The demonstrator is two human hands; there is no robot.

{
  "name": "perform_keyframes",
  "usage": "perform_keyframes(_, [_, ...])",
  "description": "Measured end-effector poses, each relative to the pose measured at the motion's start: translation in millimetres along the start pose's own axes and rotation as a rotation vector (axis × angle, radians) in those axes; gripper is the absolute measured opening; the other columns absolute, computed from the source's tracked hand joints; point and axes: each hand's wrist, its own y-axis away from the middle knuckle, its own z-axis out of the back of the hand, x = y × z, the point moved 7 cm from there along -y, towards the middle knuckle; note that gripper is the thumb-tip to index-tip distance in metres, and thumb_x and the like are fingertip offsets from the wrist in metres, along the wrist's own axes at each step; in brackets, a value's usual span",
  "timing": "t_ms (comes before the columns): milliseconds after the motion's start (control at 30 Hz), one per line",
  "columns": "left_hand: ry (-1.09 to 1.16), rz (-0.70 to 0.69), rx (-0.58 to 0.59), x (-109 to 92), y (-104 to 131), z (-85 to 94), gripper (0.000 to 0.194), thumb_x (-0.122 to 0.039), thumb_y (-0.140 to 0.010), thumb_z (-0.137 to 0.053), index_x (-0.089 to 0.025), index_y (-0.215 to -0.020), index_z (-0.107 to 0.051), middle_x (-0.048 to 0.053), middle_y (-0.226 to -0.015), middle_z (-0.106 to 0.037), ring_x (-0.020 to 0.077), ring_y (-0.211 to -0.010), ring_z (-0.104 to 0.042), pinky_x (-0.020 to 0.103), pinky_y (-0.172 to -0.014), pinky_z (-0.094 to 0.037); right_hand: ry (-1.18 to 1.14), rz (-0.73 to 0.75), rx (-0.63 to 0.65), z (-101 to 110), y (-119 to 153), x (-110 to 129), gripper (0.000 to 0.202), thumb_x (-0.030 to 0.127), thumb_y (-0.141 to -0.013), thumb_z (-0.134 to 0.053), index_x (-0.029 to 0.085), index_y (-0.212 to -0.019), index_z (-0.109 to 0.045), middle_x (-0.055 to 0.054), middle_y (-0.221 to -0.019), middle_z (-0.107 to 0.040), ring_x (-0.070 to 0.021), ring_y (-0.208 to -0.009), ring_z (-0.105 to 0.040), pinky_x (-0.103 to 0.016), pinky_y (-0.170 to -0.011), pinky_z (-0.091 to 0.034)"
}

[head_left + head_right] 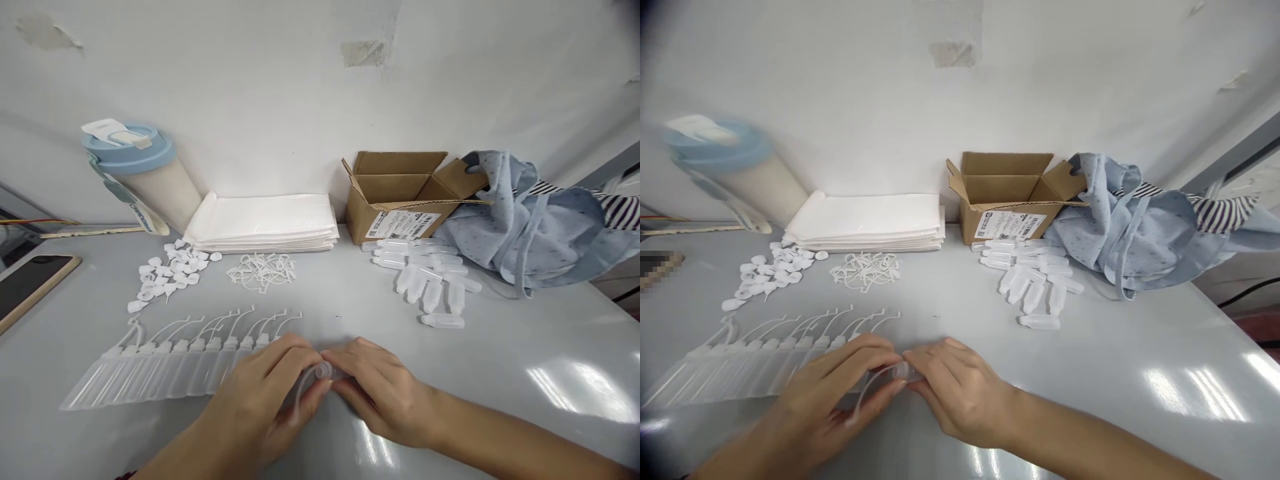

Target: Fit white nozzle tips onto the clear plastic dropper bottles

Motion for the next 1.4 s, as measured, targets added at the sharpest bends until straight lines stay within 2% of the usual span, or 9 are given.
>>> perform_keyframes(167, [0.057, 0.073, 0.0, 2.8, -2.1, -1.6, 0.002, -0.021, -0.091, -0.051, -0.022, -0.09, -0.053, -0.002, -0.069, -0.057, 0.0116, -0.058, -0.057, 0.021, -0.055, -0.047, 0.012, 0.017, -0.018, 1.1, -1.1, 2.9, 0.036, 0.01, -0.094, -0.044, 0.013, -0.129, -0.04, -0.011, -0.09, -0.07, -0.0185, -0.076, -0.066, -0.031, -0.066, -0.056])
perform_keyframes(333, [0.063, 0.116, 0.005, 7.4, -2.5, -3.6, 0.005, -0.025, -0.09, -0.055, -0.021, -0.087, -0.056, -0.003, -0.067, -0.057, 0.0108, -0.055, -0.056, 0.02, -0.052, -0.045, -0.032, -0.028, -0.016, 0.1, 2.0, -1.8, 0.031, 0.012, -0.092, -0.047, 0.016, -0.122, -0.045, -0.01, -0.092, -0.07, -0.0174, -0.079, -0.068, -0.027, -0.066, -0.056])
perform_keyframes(467, [0.044, 0.087, -0.02, 7.7, -1.9, -1.0, 0.005, -0.024, -0.089, -0.058, -0.022, -0.09, -0.054, -0.003, -0.071, -0.058, 0.0112, -0.059, -0.058, 0.02, -0.055, -0.047, -0.185, -0.286, -0.001, -1.9, 7.3, -20.4, 0.03, 0.017, -0.091, -0.051, 0.02, -0.121, -0.044, -0.004, -0.086, -0.07, -0.0143, -0.068, -0.067, -0.024, -0.06, -0.055])
perform_keyframes(633, [-0.046, 0.0, -0.076, 4.6, 0.5, 4.4, 0.012, -0.016, -0.09, -0.055, -0.023, -0.1, -0.051, 0.001, -0.09, -0.062, 0.0134, -0.078, -0.063, 0.022, -0.071, -0.051, -0.529, -0.56, -0.017, -5.9, 8.9, -36.4, 0.023, 0.021, -0.098, -0.042, 0.021, -0.12, -0.041, -0.008, -0.104, -0.069, -0.0158, -0.099, -0.067, -0.03, -0.083, -0.055])
perform_keyframes(767, [-0.149, -0.064, -0.077, -1.8, -0.1, 5.5, 0.026, -0.018, -0.092, -0.052, -0.018, -0.118, -0.05, 0.009, -0.11, -0.06, 0.0186, -0.101, -0.06, 0.027, -0.086, -0.051, -0.824, -0.714, -0.05, -11.1, 8.8, -36.2, 0.018, 0.029, -0.099, -0.044, 0.021, -0.115, -0.044, -0.009, -0.108, -0.068, -0.0164, -0.102, -0.066, -0.035, -0.09, -0.051])
perform_keyframes(900, [-0.19, -0.17, -0.077, -14.3, -2.6, 4.6, 0.03, -0.017, -0.093, -0.05, -0.01, -0.122, -0.052, 0.013, -0.112, -0.061, 0.0212, -0.107, -0.057, 0.031, -0.091, -0.052, -1.143, -0.905, -0.003, -24.4, 11.3, -23.9, 0.018, 0.033, -0.099, -0.046, 0.021, -0.111, -0.046, -0.009, -0.107, -0.068, -0.0173, -0.104, -0.064, -0.038, -0.093, -0.047])
perform_keyframes(1100, [-0.312, -0.308, -0.136, -27.3, -0.7, 6.8, 0.023, -0.02, -0.09, -0.057, -0.005, -0.107, -0.058, 0.013, -0.102, -0.068, 0.025, -0.102, -0.061, 0.037, -0.093, -0.054, -1.234, -0.919, 0.048, -29.8, 8.4, -14.9, 0.018, 0.035, -0.097, -0.049, 0.022, -0.109, -0.045, -0.007, -0.105, -0.069, -0.0167, -0.106, -0.062, -0.037, -0.096, -0.042])
perform_keyframes(1233, [-0.383, -0.295, -0.135, -27.1, 1.9, 0.9, 0.026, -0.018, -0.086, -0.059, -0.004, -0.107, -0.059, 0.014, -0.103, -0.07, 0.0278, -0.102, -0.062, 0.039, -0.089, -0.056, -1.201, -0.947, 0.053, -30.4, 10.9, -17.9, 0.022, 0.038, -0.097, -0.049, 0.022, -0.111, -0.044, -0.007, -0.103, -0.069, -0.0163, -0.104, -0.063, -0.037, -0.095, -0.041])
perform_keyframes(1400, [-0.42, -0.333, -0.212, -30.9, 4.2, -4.1, 0.032, -0.01, -0.077, -0.056, 0.0, -0.107, -0.058, 0.016, -0.095, -0.069, 0.0295, -0.097, -0.062, 0.041, -0.086, -0.056, -1.251, -0.932, 0.079, -31.5, 9.5, -16.2, 0.021, 0.038, -0.097, -0.05, 0.022, -0.11, -0.047, -0.005, -0.1, -0.07, -0.0143, -0.099, -0.064, -0.033, -0.093, -0.043])
